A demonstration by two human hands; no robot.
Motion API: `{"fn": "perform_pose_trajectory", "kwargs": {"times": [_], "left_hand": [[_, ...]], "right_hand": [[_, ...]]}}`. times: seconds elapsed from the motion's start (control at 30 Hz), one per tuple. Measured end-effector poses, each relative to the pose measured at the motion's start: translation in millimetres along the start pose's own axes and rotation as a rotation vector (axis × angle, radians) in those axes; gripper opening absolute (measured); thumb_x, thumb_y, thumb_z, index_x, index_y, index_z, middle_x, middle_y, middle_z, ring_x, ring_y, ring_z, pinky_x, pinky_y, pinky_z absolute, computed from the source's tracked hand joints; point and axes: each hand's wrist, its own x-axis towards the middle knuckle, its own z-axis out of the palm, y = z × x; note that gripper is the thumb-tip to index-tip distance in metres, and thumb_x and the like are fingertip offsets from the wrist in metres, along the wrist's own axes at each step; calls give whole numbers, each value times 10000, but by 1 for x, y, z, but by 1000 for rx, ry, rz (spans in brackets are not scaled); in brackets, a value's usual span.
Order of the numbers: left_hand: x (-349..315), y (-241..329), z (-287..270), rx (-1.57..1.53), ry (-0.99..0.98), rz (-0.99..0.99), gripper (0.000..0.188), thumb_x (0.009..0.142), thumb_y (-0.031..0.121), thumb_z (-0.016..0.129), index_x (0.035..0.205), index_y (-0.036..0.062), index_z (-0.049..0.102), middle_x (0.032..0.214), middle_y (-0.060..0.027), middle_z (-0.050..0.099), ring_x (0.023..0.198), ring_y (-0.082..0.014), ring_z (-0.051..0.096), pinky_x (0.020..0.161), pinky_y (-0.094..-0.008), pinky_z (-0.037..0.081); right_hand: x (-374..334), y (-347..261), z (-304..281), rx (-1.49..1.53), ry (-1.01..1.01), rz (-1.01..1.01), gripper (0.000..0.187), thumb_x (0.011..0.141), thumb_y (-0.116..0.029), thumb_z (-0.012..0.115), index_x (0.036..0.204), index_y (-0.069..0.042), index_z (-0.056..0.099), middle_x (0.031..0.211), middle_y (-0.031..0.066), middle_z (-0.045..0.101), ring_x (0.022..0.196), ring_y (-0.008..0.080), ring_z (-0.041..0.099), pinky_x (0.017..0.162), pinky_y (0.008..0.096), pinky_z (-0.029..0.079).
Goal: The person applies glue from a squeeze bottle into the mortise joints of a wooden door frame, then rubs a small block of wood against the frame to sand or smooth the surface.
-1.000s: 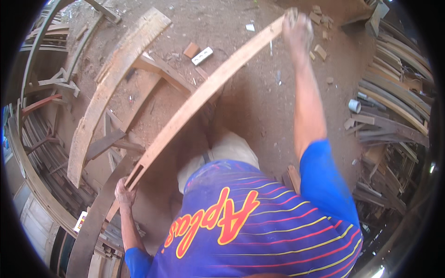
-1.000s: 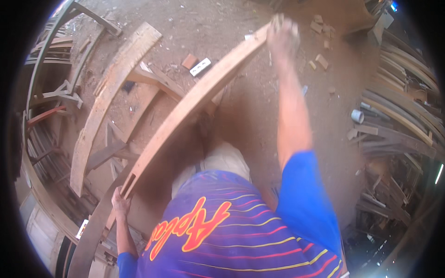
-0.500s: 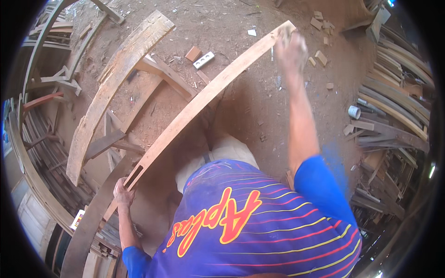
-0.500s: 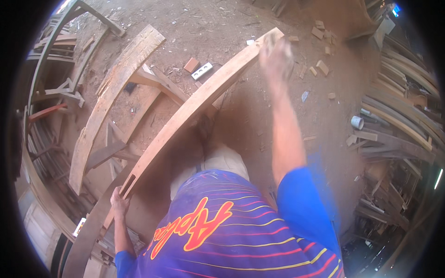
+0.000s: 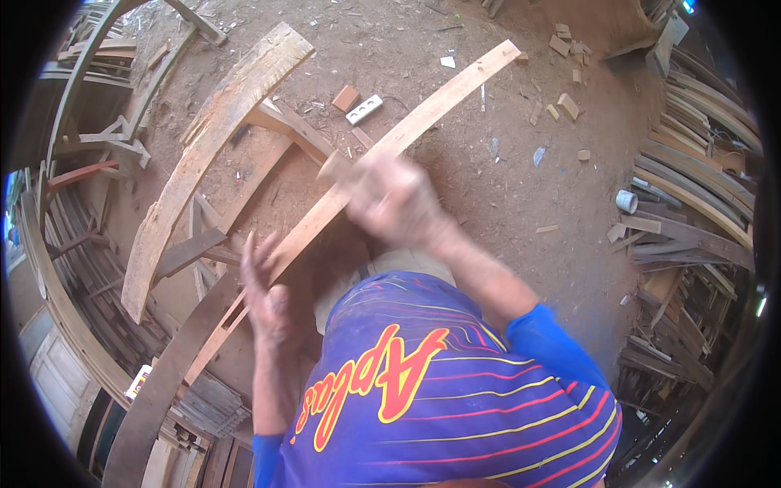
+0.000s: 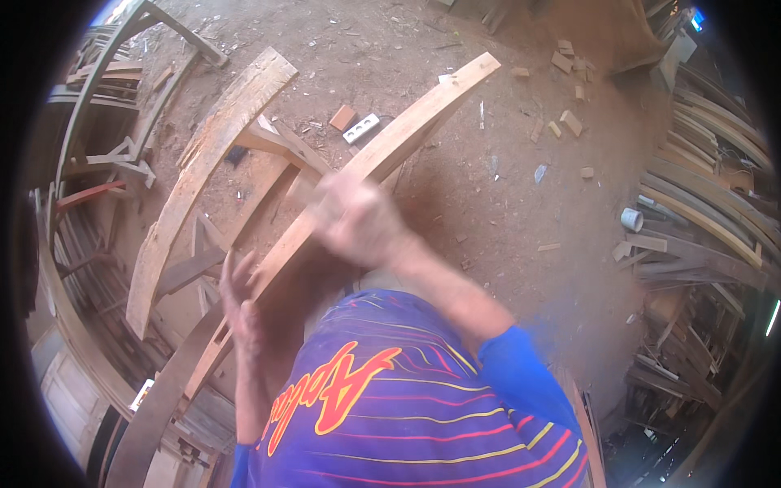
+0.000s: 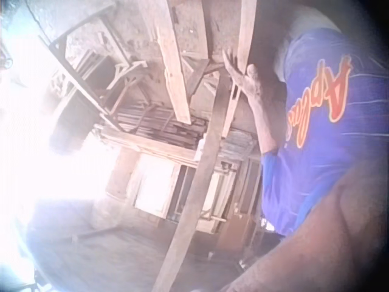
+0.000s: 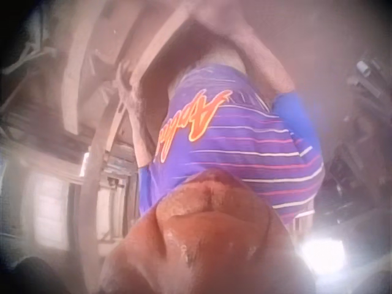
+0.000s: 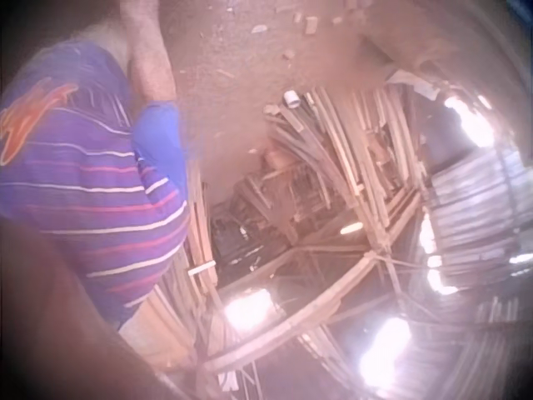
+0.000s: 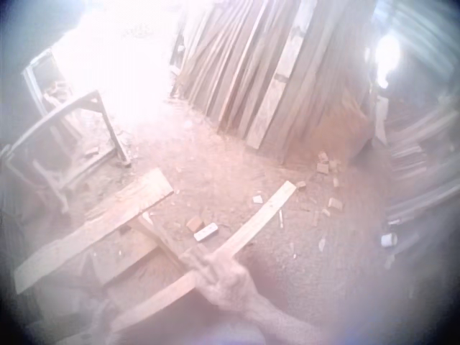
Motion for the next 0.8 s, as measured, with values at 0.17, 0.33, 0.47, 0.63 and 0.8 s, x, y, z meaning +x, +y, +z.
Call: {"fn": "perform_pose_trajectory", "kwargs": {"times": [0.17, 0.33, 0.47, 0.63, 0.8], "left_hand": [[33, 3, 74, -453, -56, -83, 653, 1096, 286, 574, 1605, 56, 235, 1489, -256, 529, 1307, -332, 603, 1078, -476, 519], [29, -1, 66, -533, 188, -224, 563, 1108, 254, 554, 1567, 66, 288, 1378, -220, 578, 1222, -328, 657, 935, -445, 612], [21, 1, 43, -466, 265, -219, 559, 1107, 265, 558, 1568, 83, 300, 1393, -208, 580, 1239, -324, 644, 950, -449, 598], [-3, -12, 27, -447, 424, -221, 565, 1103, 273, 571, 1568, 96, 304, 1394, -202, 583, 1240, -324, 642, 969, -457, 585], [-19, -29, 29, -474, 492, -241, 590, 1094, 274, 599, 1565, 74, 305, 1371, -203, 594, 1218, -325, 658, 958, -460, 594]], "right_hand": [[-21, -42, 12, 322, -250, 16, 396, 909, -217, 793, 1261, -58, 708, 1130, 152, 727, 1016, 322, 721, 904, 448, 591], [1, 90, -52, -454, 38, 144, 571, 1033, -334, 638, 1421, 81, 577, 1458, 254, 609, 1405, 365, 557, 1209, 528, 391], [-8, 182, -87, -718, -44, 181, 822, 1070, -613, 418, 1611, 5, 370, 1698, 210, 343, 1606, 332, 264, 1307, 541, 150], [-1, 214, -104, -797, 72, 279, 875, 1068, -700, 326, 1615, -21, 404, 1728, 169, 305, 1622, 313, 232, 1310, 560, 90], [-10, 195, -87, -702, 19, 178, 809, 1077, -690, 336, 1590, -81, 477, 1683, 131, 414, 1606, 320, 278, 1301, 588, 57]]}}
